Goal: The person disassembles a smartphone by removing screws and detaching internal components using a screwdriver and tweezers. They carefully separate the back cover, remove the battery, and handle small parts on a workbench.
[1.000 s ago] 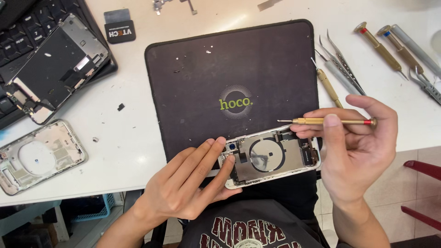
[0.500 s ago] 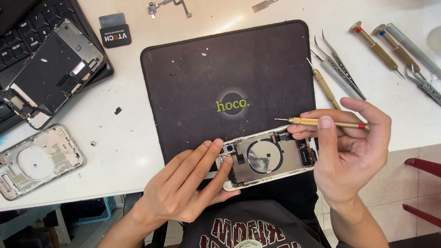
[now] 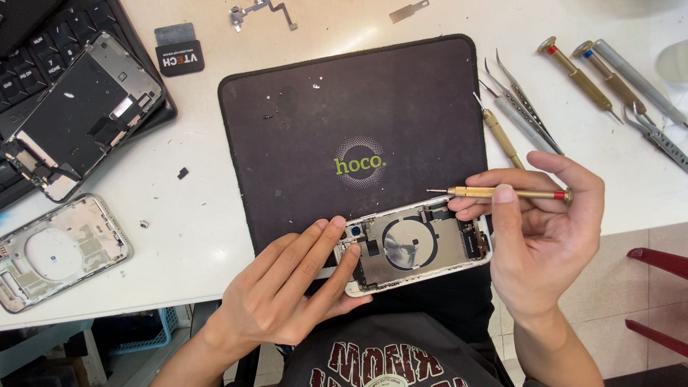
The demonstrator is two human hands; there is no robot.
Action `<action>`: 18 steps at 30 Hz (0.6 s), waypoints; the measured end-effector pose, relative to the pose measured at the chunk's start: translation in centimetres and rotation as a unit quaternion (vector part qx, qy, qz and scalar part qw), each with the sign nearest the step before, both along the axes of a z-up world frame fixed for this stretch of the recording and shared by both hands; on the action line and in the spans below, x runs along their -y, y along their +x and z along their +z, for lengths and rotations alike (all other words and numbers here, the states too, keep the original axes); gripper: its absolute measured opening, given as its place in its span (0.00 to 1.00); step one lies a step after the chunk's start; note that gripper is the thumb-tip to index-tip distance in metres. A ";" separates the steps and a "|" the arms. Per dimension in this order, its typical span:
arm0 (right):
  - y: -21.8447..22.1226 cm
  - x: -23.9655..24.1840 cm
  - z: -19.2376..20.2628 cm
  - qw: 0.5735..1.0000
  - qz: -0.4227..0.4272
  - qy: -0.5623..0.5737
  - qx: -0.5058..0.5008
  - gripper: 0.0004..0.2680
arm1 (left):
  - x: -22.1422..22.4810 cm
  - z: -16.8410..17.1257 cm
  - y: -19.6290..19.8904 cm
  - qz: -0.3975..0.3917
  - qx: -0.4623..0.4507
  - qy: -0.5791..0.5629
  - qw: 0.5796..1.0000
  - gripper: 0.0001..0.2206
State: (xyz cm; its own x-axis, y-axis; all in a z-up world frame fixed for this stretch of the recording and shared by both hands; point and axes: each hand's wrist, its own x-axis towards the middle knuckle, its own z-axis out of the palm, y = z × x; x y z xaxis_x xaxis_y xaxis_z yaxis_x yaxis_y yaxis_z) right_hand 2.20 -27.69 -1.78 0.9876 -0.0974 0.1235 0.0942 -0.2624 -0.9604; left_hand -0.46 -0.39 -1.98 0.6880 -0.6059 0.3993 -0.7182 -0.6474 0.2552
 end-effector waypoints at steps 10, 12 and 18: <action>-2.0 -1.7 1.7 0.992 -0.001 0.116 -0.052 0.13 | -0.1 1.1 -0.2 0.016 -0.050 -0.011 0.999 0.23; -2.8 -2.3 1.8 0.992 0.025 0.120 -0.041 0.14 | 0.2 1.2 -0.2 0.024 -0.076 -0.021 0.997 0.27; -3.5 -3.9 0.3 0.981 0.142 0.134 0.002 0.15 | 1.1 1.7 -0.4 0.077 -0.130 -0.151 0.977 0.19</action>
State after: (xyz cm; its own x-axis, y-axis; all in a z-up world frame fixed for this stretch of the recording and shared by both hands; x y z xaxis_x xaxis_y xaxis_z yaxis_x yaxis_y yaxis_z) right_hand -1.33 -23.76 -1.44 0.9792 0.1511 0.1356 0.1317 0.0359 -0.9906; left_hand -0.82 -1.49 -0.26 0.8639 -0.3681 0.3439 -0.5035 -0.6097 0.6121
